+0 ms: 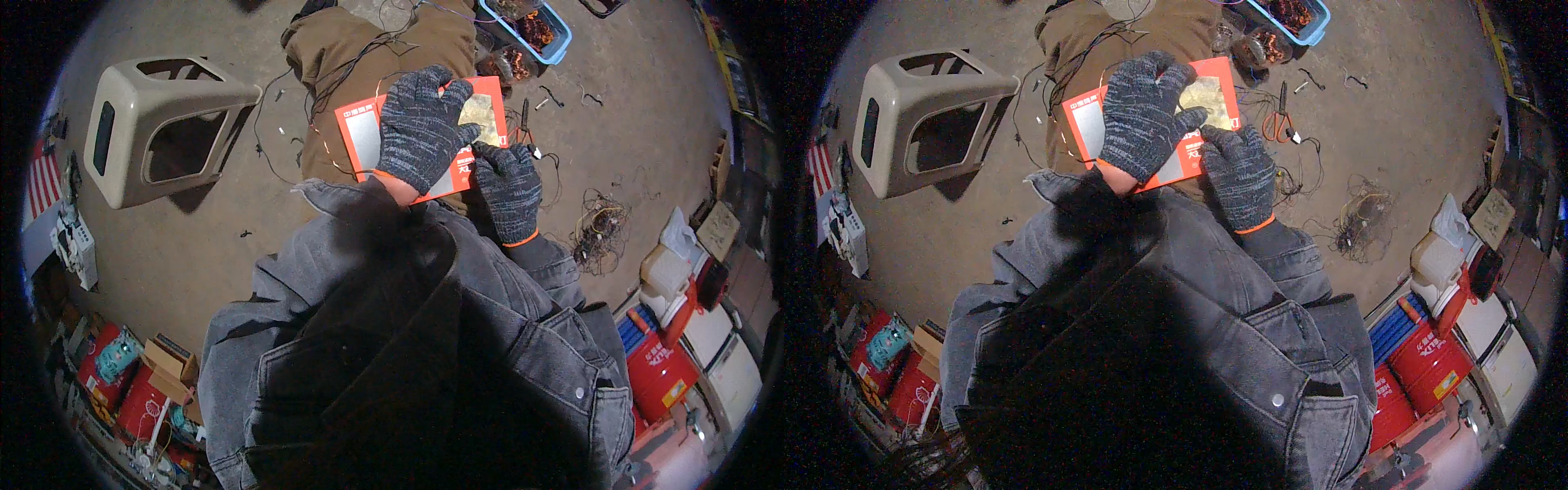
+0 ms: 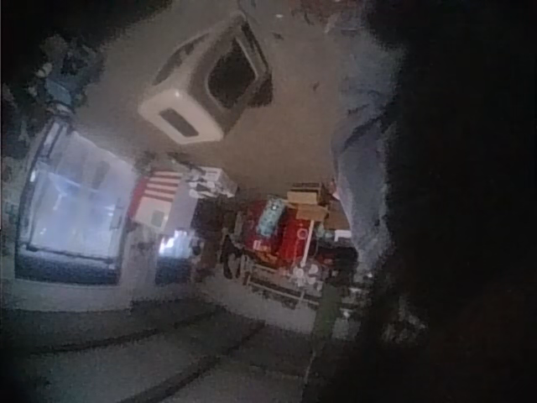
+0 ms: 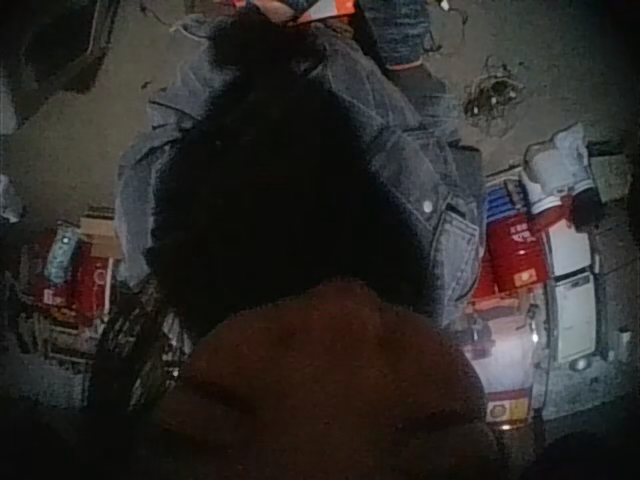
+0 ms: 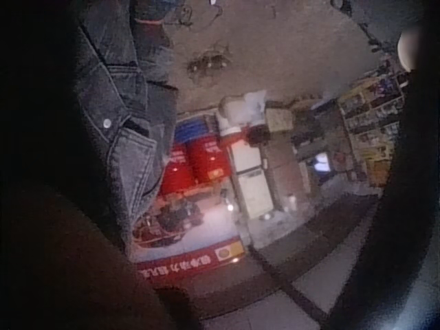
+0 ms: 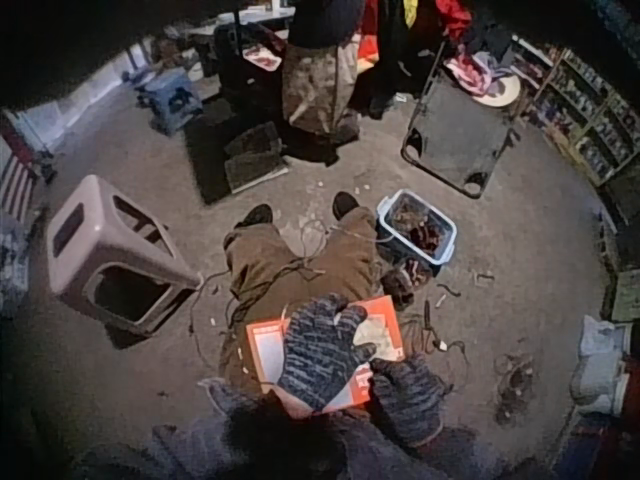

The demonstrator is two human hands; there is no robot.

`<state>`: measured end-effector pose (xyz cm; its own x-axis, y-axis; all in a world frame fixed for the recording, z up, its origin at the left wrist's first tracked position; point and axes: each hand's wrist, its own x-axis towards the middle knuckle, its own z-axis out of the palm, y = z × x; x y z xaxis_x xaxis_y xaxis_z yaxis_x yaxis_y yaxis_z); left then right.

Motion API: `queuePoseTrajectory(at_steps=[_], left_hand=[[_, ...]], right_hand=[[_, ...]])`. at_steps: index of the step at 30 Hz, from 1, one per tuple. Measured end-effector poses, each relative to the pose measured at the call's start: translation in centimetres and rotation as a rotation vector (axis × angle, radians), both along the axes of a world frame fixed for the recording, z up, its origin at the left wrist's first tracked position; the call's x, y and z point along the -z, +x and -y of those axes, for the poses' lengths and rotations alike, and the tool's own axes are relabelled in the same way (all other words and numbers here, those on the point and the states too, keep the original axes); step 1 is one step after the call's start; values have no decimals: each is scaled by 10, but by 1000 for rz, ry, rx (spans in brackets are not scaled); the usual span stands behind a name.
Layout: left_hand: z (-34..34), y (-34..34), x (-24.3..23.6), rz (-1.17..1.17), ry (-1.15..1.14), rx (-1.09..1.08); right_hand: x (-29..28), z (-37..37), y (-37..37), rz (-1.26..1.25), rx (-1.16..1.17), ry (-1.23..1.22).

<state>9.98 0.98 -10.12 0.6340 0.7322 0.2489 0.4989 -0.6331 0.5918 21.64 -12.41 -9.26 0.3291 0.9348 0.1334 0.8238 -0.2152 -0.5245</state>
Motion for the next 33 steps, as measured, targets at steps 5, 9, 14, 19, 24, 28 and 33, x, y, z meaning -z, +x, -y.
queuePoseTrajectory(at_steps=[5,9,14,19,24,28,33], left_hand=[[1,2,2,-27,-1,6],[3,2,5,-35,31,10],[5,2,8,-37,44,4],[6,2,10,-32,48,0],[6,2,11,-96,10,9],[7,2,9,-128,27,4],[3,-1,5,-90,-24,10]], right_hand=[[-4,2,-1,16,-21,-61],[-2,1,-2,1,14,-38],[0,5,-5,8,15,-29],[1,9,-7,-34,18,-91],[0,13,-9,13,29,-67],[-4,16,-6,91,-48,-3],[-8,11,5,-126,34,-88]])
